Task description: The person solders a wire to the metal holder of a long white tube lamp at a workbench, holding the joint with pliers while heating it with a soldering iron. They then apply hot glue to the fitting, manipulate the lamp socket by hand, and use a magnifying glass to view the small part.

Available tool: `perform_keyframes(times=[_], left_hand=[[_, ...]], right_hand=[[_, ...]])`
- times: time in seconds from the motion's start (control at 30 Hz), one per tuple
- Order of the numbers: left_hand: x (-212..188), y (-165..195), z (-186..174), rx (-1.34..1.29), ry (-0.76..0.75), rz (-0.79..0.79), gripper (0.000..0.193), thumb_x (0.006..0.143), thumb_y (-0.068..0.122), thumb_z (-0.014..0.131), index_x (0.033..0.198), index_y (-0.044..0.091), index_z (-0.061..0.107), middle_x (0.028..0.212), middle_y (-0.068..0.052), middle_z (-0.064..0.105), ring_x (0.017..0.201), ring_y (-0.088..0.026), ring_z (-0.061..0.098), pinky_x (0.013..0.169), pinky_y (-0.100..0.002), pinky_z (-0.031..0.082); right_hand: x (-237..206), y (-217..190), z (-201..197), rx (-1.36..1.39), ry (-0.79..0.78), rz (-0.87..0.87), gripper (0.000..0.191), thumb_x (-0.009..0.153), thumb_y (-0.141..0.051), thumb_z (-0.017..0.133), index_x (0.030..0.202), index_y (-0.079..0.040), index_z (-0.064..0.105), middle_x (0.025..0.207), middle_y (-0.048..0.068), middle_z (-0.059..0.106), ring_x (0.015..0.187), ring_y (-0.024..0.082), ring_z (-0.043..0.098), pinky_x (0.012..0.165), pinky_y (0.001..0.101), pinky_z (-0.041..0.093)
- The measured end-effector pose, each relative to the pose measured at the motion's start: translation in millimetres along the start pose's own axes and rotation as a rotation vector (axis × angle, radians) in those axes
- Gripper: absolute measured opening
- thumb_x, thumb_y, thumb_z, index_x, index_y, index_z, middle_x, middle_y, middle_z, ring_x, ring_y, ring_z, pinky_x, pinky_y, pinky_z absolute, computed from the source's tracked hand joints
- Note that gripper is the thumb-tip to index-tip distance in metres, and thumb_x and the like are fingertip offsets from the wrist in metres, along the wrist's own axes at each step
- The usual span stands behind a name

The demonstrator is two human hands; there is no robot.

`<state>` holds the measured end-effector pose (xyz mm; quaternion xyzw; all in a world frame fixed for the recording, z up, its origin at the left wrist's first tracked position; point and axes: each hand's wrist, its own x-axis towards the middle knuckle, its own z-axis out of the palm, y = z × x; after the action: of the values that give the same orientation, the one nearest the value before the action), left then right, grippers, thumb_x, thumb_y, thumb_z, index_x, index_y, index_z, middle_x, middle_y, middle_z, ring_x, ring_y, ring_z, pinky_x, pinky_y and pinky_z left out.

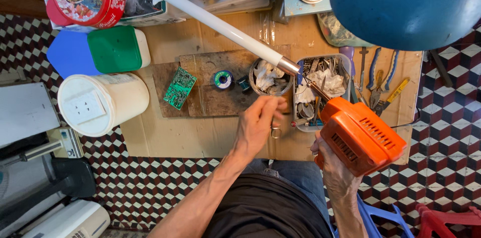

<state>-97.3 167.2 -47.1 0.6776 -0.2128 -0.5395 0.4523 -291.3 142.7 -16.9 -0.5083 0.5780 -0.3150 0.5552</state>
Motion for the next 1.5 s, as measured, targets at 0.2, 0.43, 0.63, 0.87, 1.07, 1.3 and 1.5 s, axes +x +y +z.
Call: perform_keyframes(times=[0.2,0.43,0.63,0.87,1.07,1.3,1.5], left_hand=[[15,23,-14,-0.495,0.301,-0.083,0.036,0.1,0.039,0.072,0.108,0.006,0.061,0.071,0.003,0.047,0.056,-0.005,0.043,0.049,-0.023,0.036],[43,43,17,-0.435,0.319,-0.299,0.035,0.082,0.038,0.077,0.103,0.011,0.069,0.079,0.008,0.063,0.044,0.0,0.027,0.035,-0.02,0.017],[66,37,21,-0.654,0.142,-0.244,0.031,0.091,0.033,0.081,0.099,0.008,0.065,0.076,0.005,0.05,0.048,-0.001,0.031,0.037,-0.021,0.02],[80,64,18,-0.603,0.087,-0.164,0.035,0.091,0.037,0.076,0.095,0.003,0.067,0.083,-0.004,0.065,0.045,-0.002,0.028,0.034,-0.02,0.019],[97,97,24,-0.599,0.04,-0.13,0.04,0.091,0.046,0.072,0.098,0.007,0.066,0.093,-0.004,0.068,0.045,-0.002,0.026,0.033,-0.019,0.019],[99,108,27,-0.527,0.122,-0.095,0.039,0.087,0.047,0.074,0.096,0.01,0.066,0.09,-0.005,0.067,0.044,-0.001,0.026,0.034,-0.017,0.019],[100,108,25,-0.529,0.105,-0.085,0.04,0.089,0.047,0.074,0.097,0.009,0.063,0.088,-0.005,0.065,0.045,-0.002,0.028,0.035,-0.018,0.021]], right_hand=[[-1,-11,-4,-0.009,0.1,0.273,0.005,0.095,-0.009,0.071,0.098,-0.005,0.07,0.073,0.005,0.068,0.054,0.012,0.058,0.045,0.0274,0.047],[-3,20,-14,-0.601,-0.02,-0.358,0.035,0.082,-0.004,0.073,0.115,-0.015,0.073,0.085,-0.003,0.071,0.079,0.01,0.068,0.076,0.0271,0.06],[-8,34,-17,-0.69,-0.061,-0.337,0.052,0.077,0.001,0.075,0.125,-0.019,0.071,0.093,-0.004,0.071,0.085,0.011,0.068,0.078,0.0242,0.059],[4,7,-6,-0.46,0.029,-0.468,0.043,0.086,-0.001,0.071,0.125,-0.018,0.07,0.095,-0.002,0.068,0.086,0.011,0.067,0.082,0.0263,0.057],[26,-23,14,0.256,0.05,0.051,0.008,0.099,-0.012,0.069,0.101,-0.004,0.07,0.075,0.002,0.066,0.07,0.011,0.064,0.067,0.0278,0.054],[41,-43,22,0.487,0.096,0.083,0.012,0.095,-0.014,0.07,0.103,-0.006,0.067,0.071,0.002,0.067,0.063,0.009,0.066,0.054,0.025,0.055],[45,-49,24,0.449,0.086,0.115,0.011,0.094,-0.013,0.07,0.102,-0.006,0.067,0.071,0.002,0.067,0.062,0.009,0.065,0.052,0.0247,0.053]])
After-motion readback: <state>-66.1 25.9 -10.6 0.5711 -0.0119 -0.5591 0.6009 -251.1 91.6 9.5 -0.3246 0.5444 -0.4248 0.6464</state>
